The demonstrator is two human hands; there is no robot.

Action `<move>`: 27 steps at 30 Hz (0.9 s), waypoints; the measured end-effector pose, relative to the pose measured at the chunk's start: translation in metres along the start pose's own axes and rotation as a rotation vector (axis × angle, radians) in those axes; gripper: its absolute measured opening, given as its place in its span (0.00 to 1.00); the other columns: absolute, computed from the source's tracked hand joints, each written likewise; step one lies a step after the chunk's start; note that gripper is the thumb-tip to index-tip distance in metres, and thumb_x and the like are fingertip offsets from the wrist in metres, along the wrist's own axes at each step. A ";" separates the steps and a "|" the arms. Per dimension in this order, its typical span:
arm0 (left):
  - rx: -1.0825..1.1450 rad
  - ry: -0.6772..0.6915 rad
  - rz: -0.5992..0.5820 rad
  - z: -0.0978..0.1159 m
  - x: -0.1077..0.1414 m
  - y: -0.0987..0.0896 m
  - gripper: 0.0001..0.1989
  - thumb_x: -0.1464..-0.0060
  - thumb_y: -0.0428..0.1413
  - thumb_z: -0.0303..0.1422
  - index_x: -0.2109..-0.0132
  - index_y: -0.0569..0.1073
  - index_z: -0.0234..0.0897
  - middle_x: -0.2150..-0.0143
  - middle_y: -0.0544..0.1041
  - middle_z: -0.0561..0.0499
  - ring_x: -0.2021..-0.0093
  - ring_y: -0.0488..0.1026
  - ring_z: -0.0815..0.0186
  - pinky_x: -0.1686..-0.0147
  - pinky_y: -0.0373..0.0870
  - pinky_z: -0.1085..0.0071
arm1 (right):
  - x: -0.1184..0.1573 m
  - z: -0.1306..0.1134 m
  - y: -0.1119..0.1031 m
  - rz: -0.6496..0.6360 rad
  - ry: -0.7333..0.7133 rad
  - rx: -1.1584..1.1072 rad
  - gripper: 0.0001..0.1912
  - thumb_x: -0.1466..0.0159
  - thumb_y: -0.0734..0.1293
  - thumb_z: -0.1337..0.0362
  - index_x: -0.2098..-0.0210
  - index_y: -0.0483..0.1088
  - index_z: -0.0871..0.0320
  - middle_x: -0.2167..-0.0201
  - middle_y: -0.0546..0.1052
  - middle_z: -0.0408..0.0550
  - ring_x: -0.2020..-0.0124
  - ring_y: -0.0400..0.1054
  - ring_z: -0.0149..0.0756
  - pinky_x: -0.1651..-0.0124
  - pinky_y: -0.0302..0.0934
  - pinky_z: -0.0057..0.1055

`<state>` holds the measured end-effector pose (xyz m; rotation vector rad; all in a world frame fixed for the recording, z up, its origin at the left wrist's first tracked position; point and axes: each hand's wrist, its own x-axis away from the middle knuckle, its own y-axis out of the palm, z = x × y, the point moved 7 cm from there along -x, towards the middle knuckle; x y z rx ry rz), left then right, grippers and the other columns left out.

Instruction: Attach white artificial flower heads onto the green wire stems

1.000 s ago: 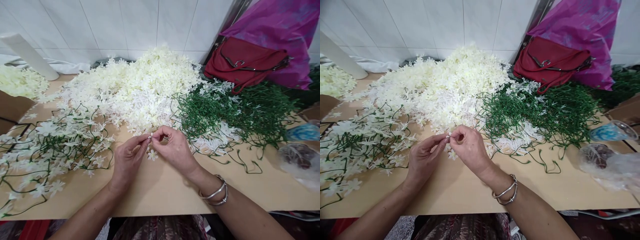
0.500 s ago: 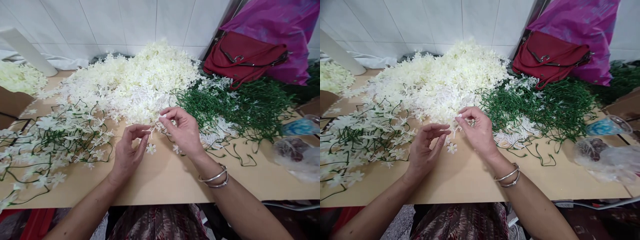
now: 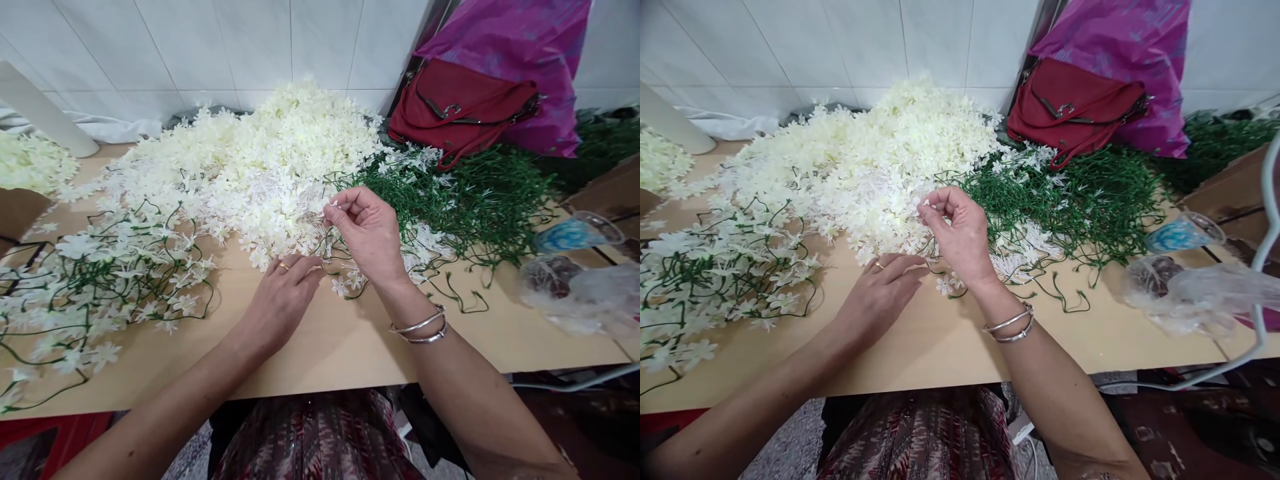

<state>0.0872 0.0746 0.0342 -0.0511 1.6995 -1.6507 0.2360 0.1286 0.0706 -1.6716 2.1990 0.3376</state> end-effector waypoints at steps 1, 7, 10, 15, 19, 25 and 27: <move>-0.048 0.044 -0.025 0.004 -0.005 0.003 0.12 0.31 0.54 0.24 0.45 0.76 0.36 0.42 0.80 0.43 0.45 0.75 0.52 0.48 0.69 0.56 | 0.000 0.000 0.000 -0.002 0.001 0.003 0.05 0.36 0.72 0.66 0.65 0.71 0.53 0.70 0.75 0.39 0.69 0.71 0.31 0.61 0.68 0.31; -0.213 0.168 -0.084 0.010 -0.026 0.018 0.07 0.33 0.55 0.23 0.57 0.78 0.33 0.58 0.82 0.46 0.57 0.75 0.56 0.55 0.64 0.58 | -0.002 0.007 -0.003 0.029 -0.012 -0.032 0.04 0.37 0.73 0.67 0.66 0.73 0.56 0.71 0.76 0.40 0.70 0.71 0.30 0.64 0.66 0.30; -0.281 0.206 -0.075 0.010 -0.029 0.021 0.10 0.32 0.53 0.22 0.63 0.76 0.33 0.63 0.79 0.46 0.61 0.74 0.56 0.55 0.63 0.56 | -0.002 0.013 -0.004 0.031 -0.006 -0.047 0.05 0.37 0.73 0.67 0.66 0.72 0.56 0.70 0.76 0.40 0.70 0.71 0.30 0.63 0.66 0.30; 0.080 -0.016 0.103 -0.013 -0.029 -0.016 0.06 0.34 0.54 0.25 0.59 0.74 0.37 0.60 0.81 0.47 0.57 0.75 0.57 0.48 0.65 0.54 | -0.001 0.013 -0.006 0.075 -0.030 -0.075 0.07 0.36 0.74 0.63 0.65 0.72 0.54 0.69 0.75 0.40 0.68 0.71 0.30 0.60 0.67 0.30; 0.976 -0.520 0.401 -0.062 -0.006 -0.041 0.02 0.33 0.55 0.30 0.57 0.71 0.40 0.60 0.77 0.51 0.55 0.77 0.62 0.49 0.71 0.62 | -0.002 0.017 -0.003 0.065 0.020 -0.151 0.12 0.38 0.77 0.55 0.63 0.74 0.53 0.68 0.76 0.41 0.67 0.72 0.31 0.58 0.69 0.31; 1.646 -0.848 0.488 -0.073 0.035 -0.008 0.05 0.36 0.61 0.32 0.60 0.73 0.36 0.66 0.68 0.54 0.74 0.62 0.76 0.72 0.62 0.80 | 0.013 0.024 0.032 -0.280 0.249 -0.290 0.15 0.42 0.79 0.54 0.63 0.78 0.56 0.70 0.78 0.42 0.67 0.72 0.31 0.57 0.68 0.32; 1.604 -0.871 0.478 -0.072 0.044 -0.001 0.06 0.36 0.62 0.33 0.60 0.74 0.36 0.67 0.66 0.55 0.75 0.55 0.76 0.76 0.54 0.81 | 0.020 0.024 0.042 -0.367 0.297 -0.313 0.12 0.42 0.79 0.57 0.64 0.78 0.57 0.69 0.79 0.43 0.67 0.72 0.31 0.58 0.67 0.31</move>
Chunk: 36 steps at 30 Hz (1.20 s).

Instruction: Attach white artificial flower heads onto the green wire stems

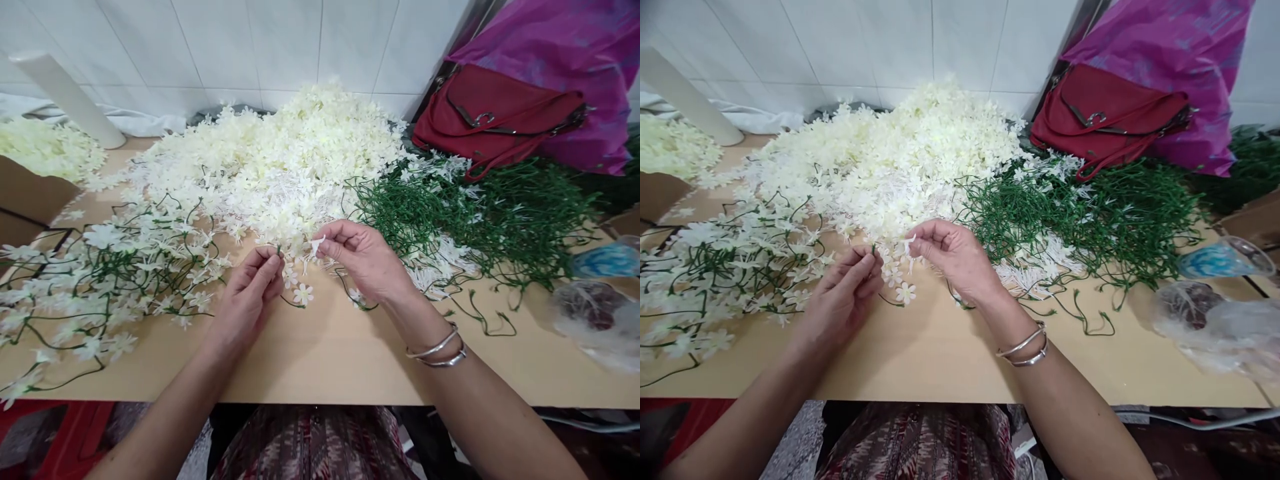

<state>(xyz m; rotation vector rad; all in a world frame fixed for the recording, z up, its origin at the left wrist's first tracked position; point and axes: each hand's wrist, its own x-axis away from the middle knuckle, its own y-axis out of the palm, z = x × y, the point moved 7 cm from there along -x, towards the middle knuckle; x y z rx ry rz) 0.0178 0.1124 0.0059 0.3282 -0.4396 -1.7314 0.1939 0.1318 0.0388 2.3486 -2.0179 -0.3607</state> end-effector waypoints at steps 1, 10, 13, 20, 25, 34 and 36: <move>-0.037 0.004 0.005 -0.003 0.002 -0.002 0.07 0.35 0.63 0.35 0.60 0.75 0.36 0.68 0.64 0.55 0.75 0.54 0.76 0.77 0.53 0.80 | 0.001 0.002 0.004 -0.030 0.019 -0.002 0.11 0.41 0.79 0.59 0.64 0.78 0.57 0.69 0.79 0.42 0.67 0.71 0.30 0.58 0.67 0.30; -0.369 0.052 -0.035 0.004 0.008 0.000 0.09 0.34 0.61 0.40 0.60 0.77 0.39 0.71 0.66 0.56 0.72 0.56 0.71 0.70 0.58 0.74 | 0.006 0.012 0.014 -0.133 0.139 0.001 0.09 0.43 0.78 0.64 0.66 0.76 0.57 0.72 0.76 0.40 0.70 0.67 0.28 0.63 0.63 0.28; -0.413 0.076 -0.046 0.008 0.008 0.003 0.10 0.35 0.62 0.40 0.62 0.77 0.39 0.70 0.69 0.55 0.70 0.60 0.70 0.68 0.60 0.74 | 0.007 0.014 0.014 -0.155 0.169 0.008 0.10 0.43 0.79 0.64 0.66 0.76 0.58 0.72 0.77 0.40 0.71 0.67 0.28 0.65 0.62 0.27; -0.481 0.100 -0.056 0.012 0.009 0.006 0.11 0.36 0.62 0.40 0.63 0.78 0.38 0.69 0.72 0.54 0.68 0.64 0.69 0.67 0.62 0.74 | 0.007 0.013 0.013 -0.154 0.177 0.052 0.08 0.42 0.77 0.64 0.67 0.76 0.59 0.73 0.75 0.39 0.72 0.64 0.27 0.67 0.59 0.26; -0.522 0.135 -0.050 0.014 0.009 0.006 0.12 0.37 0.62 0.42 0.63 0.78 0.38 0.70 0.72 0.53 0.69 0.64 0.68 0.69 0.62 0.73 | 0.007 0.012 0.014 -0.168 0.184 0.084 0.08 0.42 0.77 0.64 0.67 0.76 0.58 0.75 0.73 0.38 0.74 0.62 0.26 0.69 0.58 0.26; -0.563 0.100 -0.032 0.006 0.008 0.000 0.14 0.38 0.63 0.44 0.64 0.77 0.38 0.70 0.72 0.53 0.69 0.65 0.67 0.70 0.62 0.72 | 0.008 0.015 0.016 -0.159 0.164 0.157 0.15 0.44 0.80 0.56 0.68 0.74 0.57 0.76 0.72 0.38 0.74 0.61 0.28 0.70 0.57 0.27; -0.566 0.084 -0.051 0.003 0.007 -0.001 0.14 0.37 0.62 0.44 0.63 0.77 0.37 0.69 0.72 0.53 0.68 0.65 0.67 0.68 0.63 0.72 | 0.008 0.017 0.018 -0.179 0.174 0.154 0.15 0.43 0.79 0.56 0.68 0.74 0.57 0.76 0.71 0.37 0.75 0.60 0.27 0.70 0.57 0.27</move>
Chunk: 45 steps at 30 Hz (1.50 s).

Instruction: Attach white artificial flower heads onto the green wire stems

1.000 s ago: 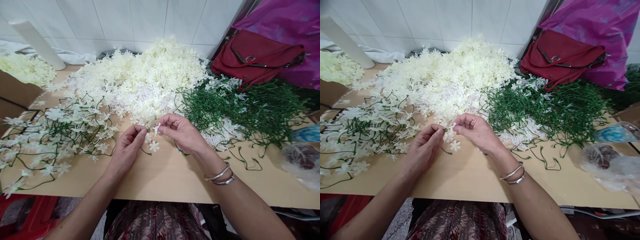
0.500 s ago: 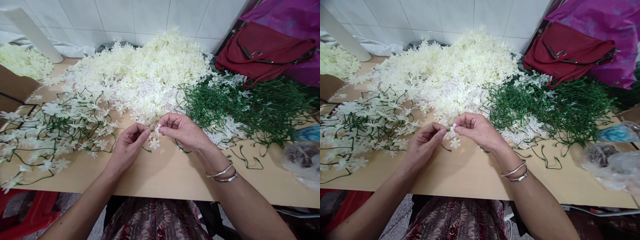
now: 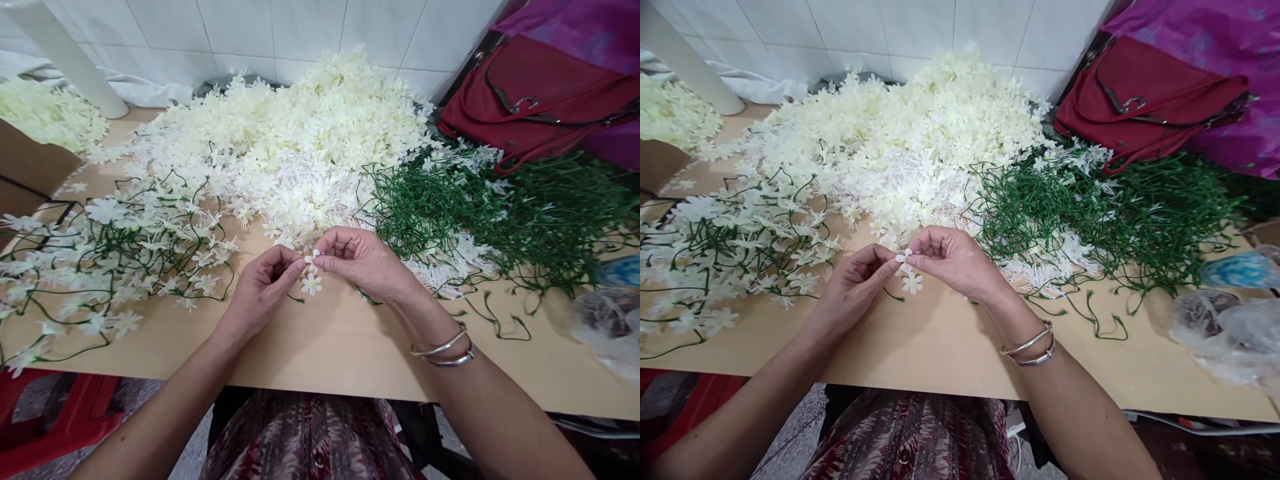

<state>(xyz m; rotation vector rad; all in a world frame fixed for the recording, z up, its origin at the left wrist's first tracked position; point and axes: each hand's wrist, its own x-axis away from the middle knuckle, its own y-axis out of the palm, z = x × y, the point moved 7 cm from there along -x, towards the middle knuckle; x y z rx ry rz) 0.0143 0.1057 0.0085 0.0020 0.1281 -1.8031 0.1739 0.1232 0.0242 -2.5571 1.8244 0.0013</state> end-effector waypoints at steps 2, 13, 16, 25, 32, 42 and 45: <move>0.003 -0.006 -0.024 -0.002 0.000 0.001 0.14 0.37 0.62 0.44 0.63 0.76 0.37 0.69 0.72 0.53 0.68 0.65 0.67 0.68 0.63 0.72 | 0.000 0.002 0.002 -0.020 0.012 -0.009 0.13 0.43 0.79 0.58 0.68 0.74 0.58 0.77 0.71 0.37 0.75 0.60 0.27 0.70 0.57 0.28; 0.011 0.006 0.009 0.000 0.003 0.003 0.13 0.34 0.59 0.42 0.62 0.73 0.38 0.67 0.72 0.53 0.66 0.66 0.66 0.64 0.66 0.72 | -0.005 0.018 0.004 -0.065 0.055 -0.132 0.15 0.45 0.81 0.59 0.67 0.75 0.57 0.74 0.74 0.39 0.72 0.65 0.28 0.66 0.61 0.28; 0.014 0.010 0.016 0.000 0.003 0.003 0.12 0.34 0.59 0.41 0.63 0.73 0.38 0.67 0.72 0.53 0.65 0.66 0.66 0.63 0.66 0.72 | -0.006 0.021 0.006 -0.052 0.051 -0.181 0.16 0.46 0.82 0.58 0.67 0.75 0.57 0.73 0.75 0.39 0.71 0.67 0.29 0.65 0.63 0.28; 0.023 -0.006 -0.013 -0.003 0.003 0.002 0.12 0.35 0.60 0.41 0.62 0.74 0.38 0.68 0.73 0.53 0.67 0.66 0.67 0.67 0.63 0.72 | -0.006 0.027 0.004 -0.042 0.079 -0.223 0.15 0.46 0.82 0.57 0.68 0.76 0.56 0.72 0.75 0.40 0.69 0.67 0.30 0.63 0.64 0.29; -0.070 0.016 0.016 0.001 0.004 0.002 0.09 0.34 0.58 0.36 0.63 0.74 0.38 0.69 0.72 0.54 0.69 0.66 0.68 0.68 0.62 0.72 | -0.005 0.025 0.004 -0.058 0.072 -0.188 0.13 0.43 0.81 0.59 0.68 0.75 0.56 0.72 0.75 0.40 0.70 0.66 0.29 0.63 0.63 0.29; -0.193 0.068 0.060 0.003 0.005 0.003 0.09 0.33 0.57 0.34 0.64 0.72 0.39 0.71 0.71 0.54 0.71 0.65 0.68 0.70 0.60 0.71 | -0.008 0.022 0.005 -0.061 0.091 -0.129 0.12 0.42 0.80 0.60 0.68 0.74 0.56 0.73 0.73 0.39 0.71 0.65 0.29 0.64 0.63 0.28; -0.151 0.062 0.093 0.002 0.006 0.003 0.09 0.31 0.55 0.36 0.61 0.72 0.39 0.67 0.73 0.54 0.67 0.67 0.67 0.66 0.63 0.70 | -0.008 0.021 0.008 -0.069 0.100 -0.200 0.13 0.42 0.80 0.58 0.64 0.75 0.56 0.71 0.75 0.40 0.69 0.68 0.29 0.61 0.65 0.29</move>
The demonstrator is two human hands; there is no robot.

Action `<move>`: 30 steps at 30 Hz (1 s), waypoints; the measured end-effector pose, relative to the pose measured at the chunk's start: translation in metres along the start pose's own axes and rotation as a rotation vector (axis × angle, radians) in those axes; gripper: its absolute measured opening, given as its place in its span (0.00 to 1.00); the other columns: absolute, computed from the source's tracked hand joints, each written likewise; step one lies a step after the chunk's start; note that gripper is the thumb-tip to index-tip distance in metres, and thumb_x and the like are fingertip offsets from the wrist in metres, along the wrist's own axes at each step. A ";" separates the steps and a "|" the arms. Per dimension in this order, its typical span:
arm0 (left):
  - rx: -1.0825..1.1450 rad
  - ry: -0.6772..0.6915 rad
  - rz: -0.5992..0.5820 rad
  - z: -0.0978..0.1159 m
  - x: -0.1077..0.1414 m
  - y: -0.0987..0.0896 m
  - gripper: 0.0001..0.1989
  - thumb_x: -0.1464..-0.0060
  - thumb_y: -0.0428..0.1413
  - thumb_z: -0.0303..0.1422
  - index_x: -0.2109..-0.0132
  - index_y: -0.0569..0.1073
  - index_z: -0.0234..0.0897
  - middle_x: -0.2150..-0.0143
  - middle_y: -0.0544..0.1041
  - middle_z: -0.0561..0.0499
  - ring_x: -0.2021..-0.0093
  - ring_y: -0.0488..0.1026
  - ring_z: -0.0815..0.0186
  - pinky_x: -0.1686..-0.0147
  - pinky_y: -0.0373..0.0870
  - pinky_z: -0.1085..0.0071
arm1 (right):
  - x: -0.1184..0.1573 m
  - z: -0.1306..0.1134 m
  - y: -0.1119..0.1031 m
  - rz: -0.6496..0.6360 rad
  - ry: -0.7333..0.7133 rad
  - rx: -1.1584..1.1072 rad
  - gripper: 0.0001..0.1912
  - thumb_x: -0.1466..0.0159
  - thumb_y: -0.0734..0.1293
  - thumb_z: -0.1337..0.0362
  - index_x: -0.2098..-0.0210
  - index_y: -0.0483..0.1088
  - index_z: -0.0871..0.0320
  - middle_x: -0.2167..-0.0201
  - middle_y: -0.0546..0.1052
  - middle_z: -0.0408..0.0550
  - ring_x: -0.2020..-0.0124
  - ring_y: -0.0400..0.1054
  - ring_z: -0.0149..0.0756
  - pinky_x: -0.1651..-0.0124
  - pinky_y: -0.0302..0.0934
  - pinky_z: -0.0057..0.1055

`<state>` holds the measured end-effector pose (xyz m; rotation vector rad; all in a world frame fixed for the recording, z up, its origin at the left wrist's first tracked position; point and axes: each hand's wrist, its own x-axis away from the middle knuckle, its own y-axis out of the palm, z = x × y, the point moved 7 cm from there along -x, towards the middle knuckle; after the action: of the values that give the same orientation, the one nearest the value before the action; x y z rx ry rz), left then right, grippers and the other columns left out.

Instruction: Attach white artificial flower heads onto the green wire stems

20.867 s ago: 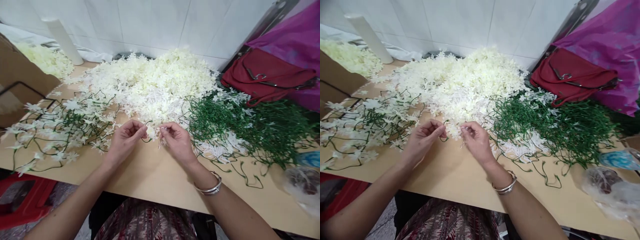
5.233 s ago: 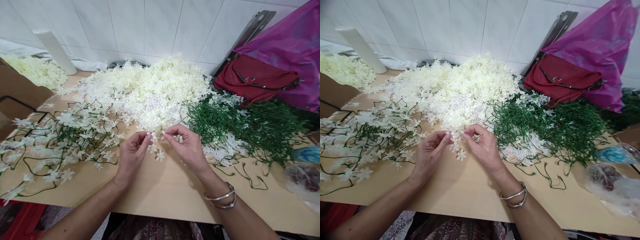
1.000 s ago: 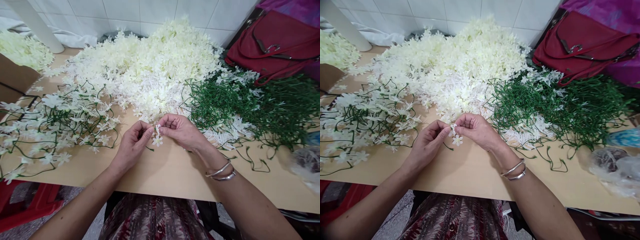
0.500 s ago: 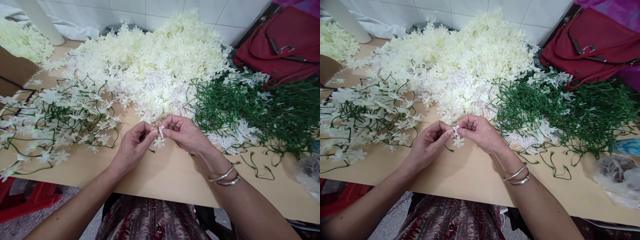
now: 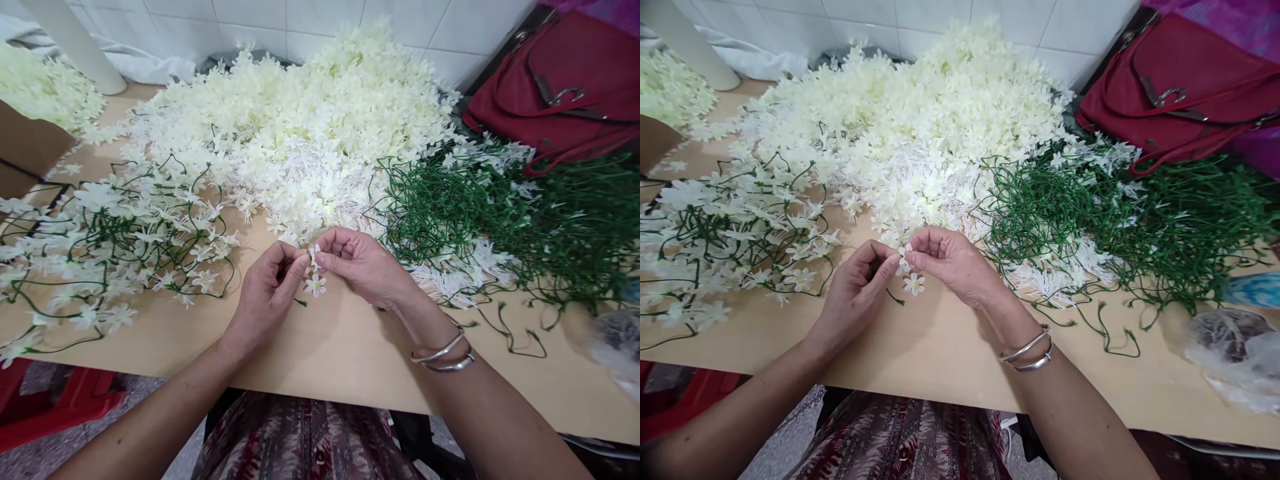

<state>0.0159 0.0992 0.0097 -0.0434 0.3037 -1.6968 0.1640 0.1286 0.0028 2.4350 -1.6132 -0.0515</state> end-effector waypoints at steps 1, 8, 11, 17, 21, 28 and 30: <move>0.009 0.005 0.004 0.000 0.000 0.000 0.09 0.30 0.55 0.36 0.61 0.72 0.39 0.66 0.73 0.54 0.67 0.67 0.67 0.65 0.63 0.70 | 0.000 0.000 0.000 -0.005 0.004 -0.035 0.14 0.41 0.80 0.57 0.62 0.76 0.56 0.70 0.76 0.40 0.68 0.69 0.29 0.60 0.66 0.29; 0.019 0.000 -0.020 0.001 0.002 0.001 0.09 0.29 0.54 0.37 0.59 0.72 0.39 0.66 0.71 0.54 0.67 0.65 0.67 0.65 0.62 0.69 | 0.003 0.002 -0.002 -0.022 0.035 -0.115 0.15 0.42 0.81 0.56 0.61 0.78 0.56 0.70 0.78 0.41 0.66 0.72 0.30 0.55 0.68 0.30; 0.040 -0.016 -0.038 0.000 0.002 0.002 0.08 0.29 0.53 0.37 0.58 0.71 0.39 0.66 0.72 0.53 0.66 0.66 0.67 0.64 0.62 0.69 | 0.003 0.003 -0.003 -0.008 0.013 -0.097 0.14 0.44 0.82 0.58 0.66 0.77 0.56 0.73 0.77 0.40 0.68 0.71 0.30 0.57 0.67 0.30; -0.005 -0.035 -0.079 -0.004 0.002 0.003 0.10 0.29 0.53 0.39 0.59 0.72 0.39 0.66 0.72 0.53 0.66 0.66 0.67 0.64 0.62 0.69 | 0.003 0.006 -0.004 -0.012 0.031 -0.085 0.12 0.43 0.81 0.59 0.68 0.77 0.57 0.74 0.78 0.40 0.69 0.71 0.30 0.59 0.66 0.30; -0.028 -0.027 -0.100 -0.002 0.001 0.003 0.10 0.29 0.53 0.38 0.59 0.73 0.38 0.66 0.73 0.53 0.66 0.66 0.67 0.64 0.63 0.69 | 0.002 0.007 -0.005 0.003 0.033 -0.066 0.14 0.44 0.81 0.57 0.69 0.76 0.56 0.75 0.77 0.40 0.70 0.70 0.30 0.61 0.65 0.31; 0.001 -0.007 -0.128 0.001 0.001 0.004 0.10 0.29 0.53 0.36 0.60 0.72 0.39 0.69 0.72 0.55 0.70 0.65 0.69 0.70 0.60 0.72 | 0.001 0.011 -0.004 -0.008 0.051 -0.078 0.14 0.45 0.82 0.58 0.70 0.76 0.57 0.74 0.78 0.41 0.71 0.70 0.31 0.63 0.64 0.30; -0.010 -0.004 -0.125 0.000 0.001 0.004 0.09 0.30 0.53 0.36 0.61 0.72 0.39 0.70 0.70 0.56 0.71 0.64 0.70 0.71 0.60 0.72 | 0.001 0.011 -0.004 0.002 0.052 -0.070 0.14 0.45 0.82 0.58 0.71 0.76 0.57 0.74 0.78 0.41 0.70 0.70 0.31 0.63 0.64 0.31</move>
<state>0.0195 0.0978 0.0092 -0.0746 0.3117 -1.8194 0.1662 0.1271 -0.0090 2.3627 -1.5645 -0.0440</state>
